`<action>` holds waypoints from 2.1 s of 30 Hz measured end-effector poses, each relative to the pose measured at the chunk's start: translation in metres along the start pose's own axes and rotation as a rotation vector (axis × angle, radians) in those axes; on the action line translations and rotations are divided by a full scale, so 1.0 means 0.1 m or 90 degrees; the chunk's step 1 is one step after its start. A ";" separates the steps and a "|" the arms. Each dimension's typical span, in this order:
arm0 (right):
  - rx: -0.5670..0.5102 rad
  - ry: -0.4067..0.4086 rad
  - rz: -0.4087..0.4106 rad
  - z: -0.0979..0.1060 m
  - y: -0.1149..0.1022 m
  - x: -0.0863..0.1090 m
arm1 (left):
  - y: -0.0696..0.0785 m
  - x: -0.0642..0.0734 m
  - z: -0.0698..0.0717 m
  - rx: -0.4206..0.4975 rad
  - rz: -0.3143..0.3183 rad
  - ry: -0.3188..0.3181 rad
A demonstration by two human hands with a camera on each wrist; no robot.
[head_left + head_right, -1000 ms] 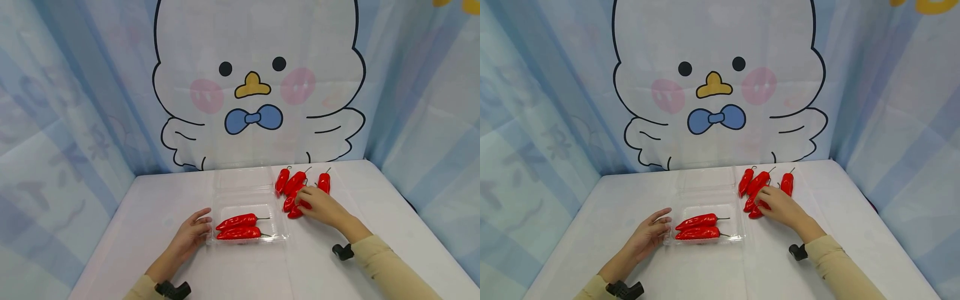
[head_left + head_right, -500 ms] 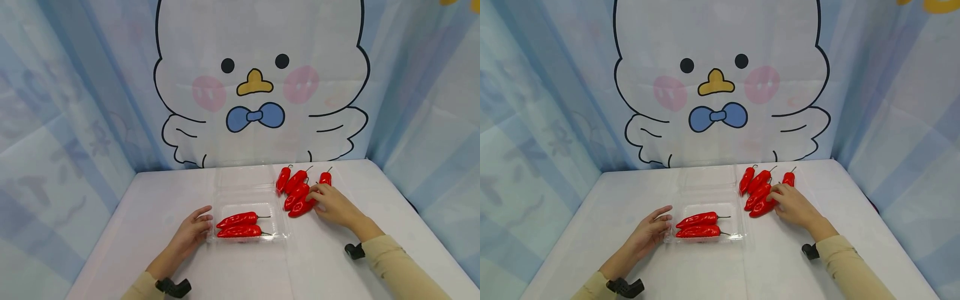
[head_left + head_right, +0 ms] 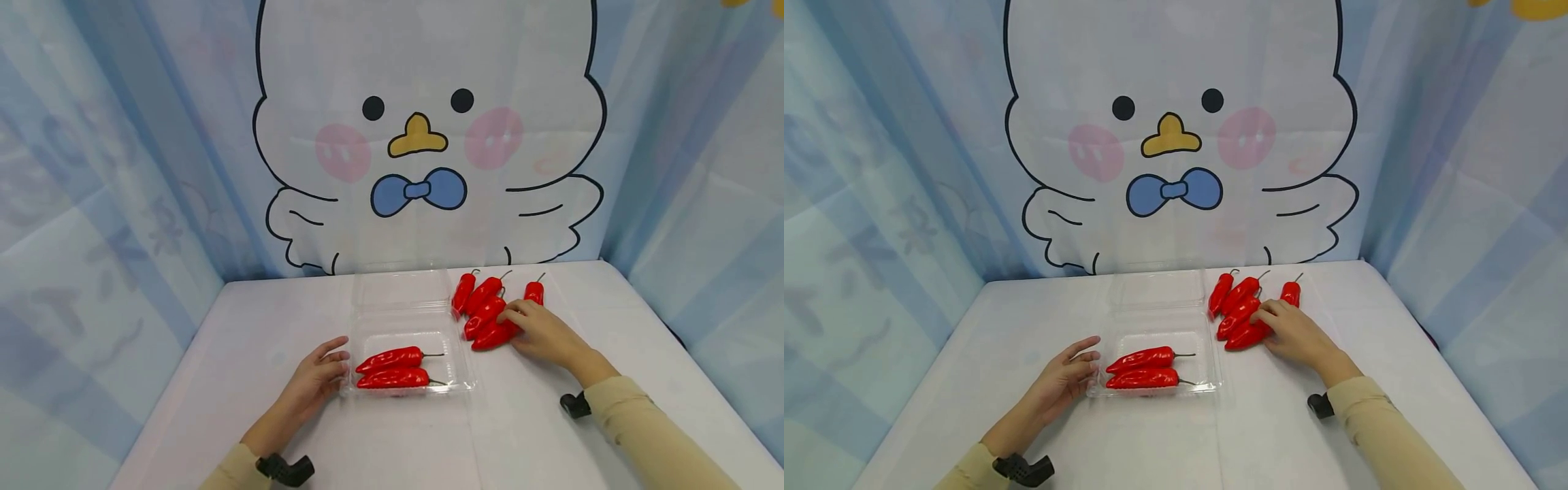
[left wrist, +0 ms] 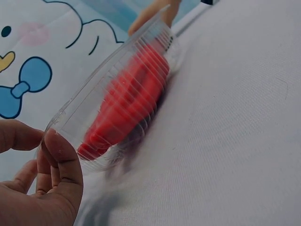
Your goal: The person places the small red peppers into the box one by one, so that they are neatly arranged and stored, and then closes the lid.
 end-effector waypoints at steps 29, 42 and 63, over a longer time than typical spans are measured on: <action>-0.080 -0.044 -0.117 0.04 0.08 -0.04 | 0.01 0.02 -0.02 0.004 0.003 -0.001; -0.106 -0.046 -0.143 0.13 0.06 -0.06 | 0.02 0.03 -0.01 0.009 -0.001 -0.012; -0.157 0.053 -0.182 0.31 -0.01 -0.25 | 0.03 0.02 -0.01 0.014 0.004 -0.020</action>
Point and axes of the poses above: each hand's wrist, its own x-axis away from the middle knuckle, its own z-axis out of the back of the hand, y = z × x, the point moved 1 cm from there along -x, towards the middle knuckle, and after that the axes turned 14 degrees about y, right-handed, at the moved point
